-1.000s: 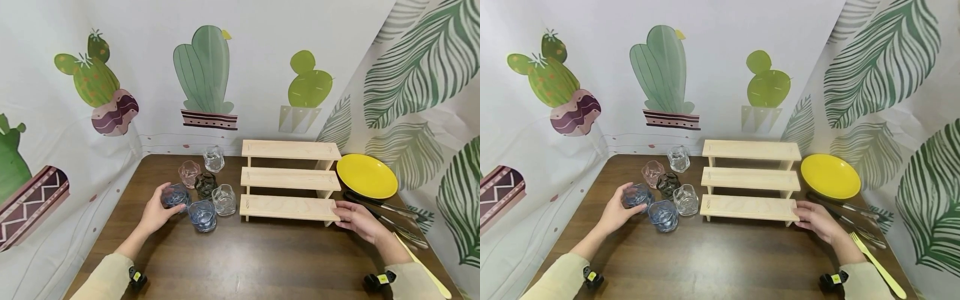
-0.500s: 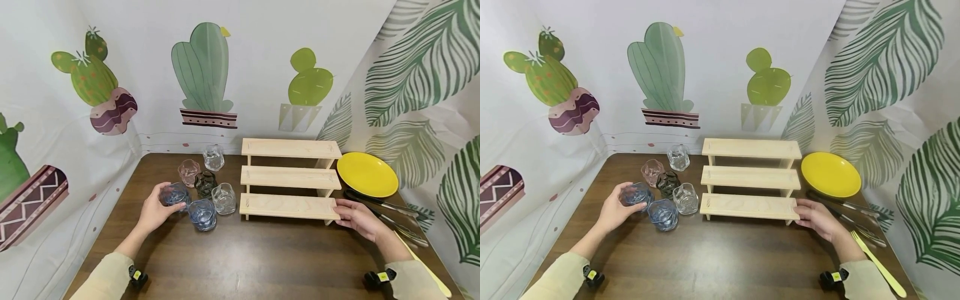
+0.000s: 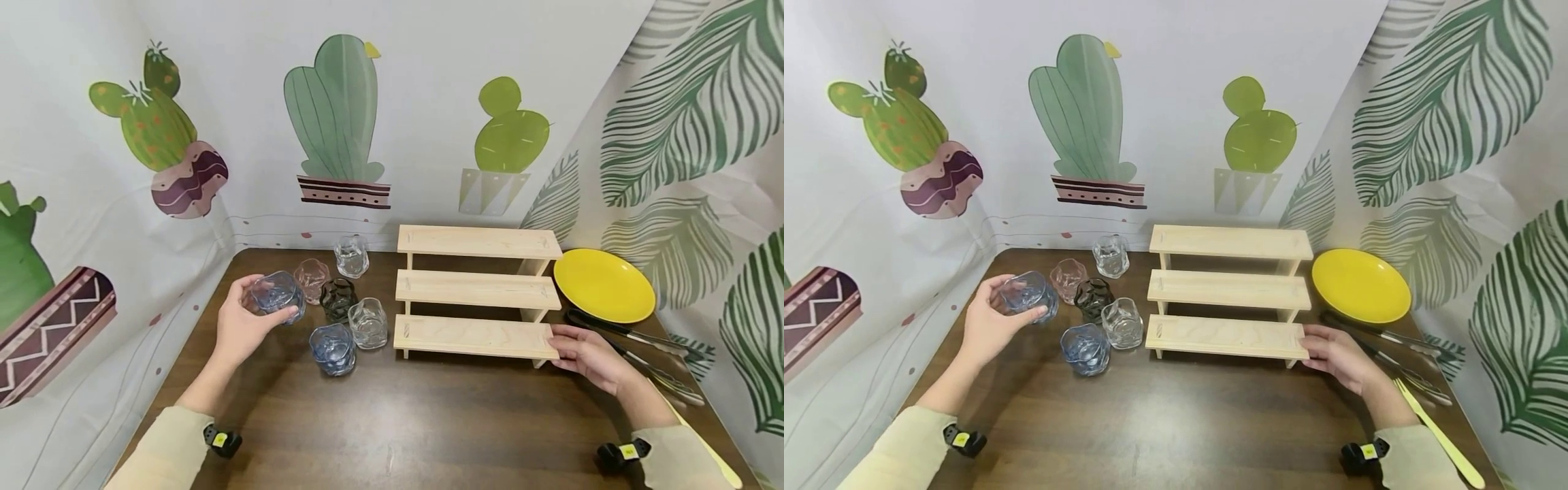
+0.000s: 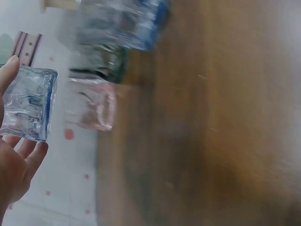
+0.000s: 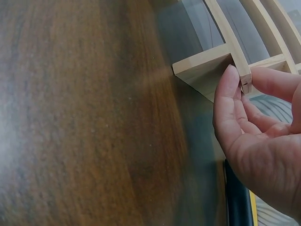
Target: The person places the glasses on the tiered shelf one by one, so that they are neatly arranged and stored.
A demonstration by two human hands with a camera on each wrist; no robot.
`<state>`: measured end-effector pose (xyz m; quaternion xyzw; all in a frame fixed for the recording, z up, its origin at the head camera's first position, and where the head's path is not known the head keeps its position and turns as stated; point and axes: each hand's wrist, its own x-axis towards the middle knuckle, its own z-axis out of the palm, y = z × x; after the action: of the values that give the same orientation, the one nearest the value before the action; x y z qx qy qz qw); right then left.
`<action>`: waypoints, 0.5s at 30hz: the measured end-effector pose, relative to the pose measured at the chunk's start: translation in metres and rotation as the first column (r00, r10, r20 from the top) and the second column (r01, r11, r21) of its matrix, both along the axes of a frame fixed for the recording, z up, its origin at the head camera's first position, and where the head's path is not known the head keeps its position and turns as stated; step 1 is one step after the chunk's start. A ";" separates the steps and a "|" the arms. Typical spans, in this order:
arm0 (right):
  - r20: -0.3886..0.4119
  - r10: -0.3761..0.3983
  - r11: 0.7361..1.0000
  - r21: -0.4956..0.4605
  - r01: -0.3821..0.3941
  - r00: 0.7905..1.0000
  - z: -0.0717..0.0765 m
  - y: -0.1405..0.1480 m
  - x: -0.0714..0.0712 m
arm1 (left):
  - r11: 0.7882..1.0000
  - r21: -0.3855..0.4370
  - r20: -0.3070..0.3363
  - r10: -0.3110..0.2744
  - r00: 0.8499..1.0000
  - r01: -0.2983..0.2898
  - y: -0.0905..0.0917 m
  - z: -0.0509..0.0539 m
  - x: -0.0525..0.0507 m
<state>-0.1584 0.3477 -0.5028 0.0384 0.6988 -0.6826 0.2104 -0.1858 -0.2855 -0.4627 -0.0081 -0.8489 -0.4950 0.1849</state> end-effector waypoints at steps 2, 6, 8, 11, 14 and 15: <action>0.002 -0.003 1.000 -0.006 0.003 1.000 0.000 0.000 0.000 | 1.000 0.015 -0.028 -0.013 1.000 0.014 0.004 0.010 -0.002; 0.003 -0.002 1.000 -0.007 0.002 1.000 -0.001 0.002 0.000 | 0.998 0.034 -0.099 -0.051 0.994 0.055 0.018 0.030 -0.007; 0.002 0.007 1.000 -0.009 -0.007 1.000 0.000 0.002 0.000 | 0.996 0.033 -0.128 -0.076 0.989 0.081 0.028 0.040 -0.010; 0.003 0.004 1.000 -0.025 -0.004 1.000 0.000 0.003 -0.001 | 0.993 0.014 -0.162 -0.117 0.980 0.121 0.044 0.054 -0.016; -0.002 0.012 0.999 -0.032 -0.012 1.000 0.001 0.003 -0.001 | 0.987 -0.022 -0.164 -0.160 0.973 0.159 0.062 0.068 -0.024; 0.000 0.007 0.999 -0.033 -0.007 1.000 0.000 0.003 -0.001 | 0.984 -0.023 -0.162 -0.177 0.971 0.175 0.069 0.073 -0.026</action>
<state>-0.1595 0.3511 -0.5023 0.0324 0.6876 -0.6933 0.2132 -0.2120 -0.2166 -0.3893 -0.1249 -0.8290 -0.5033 0.2093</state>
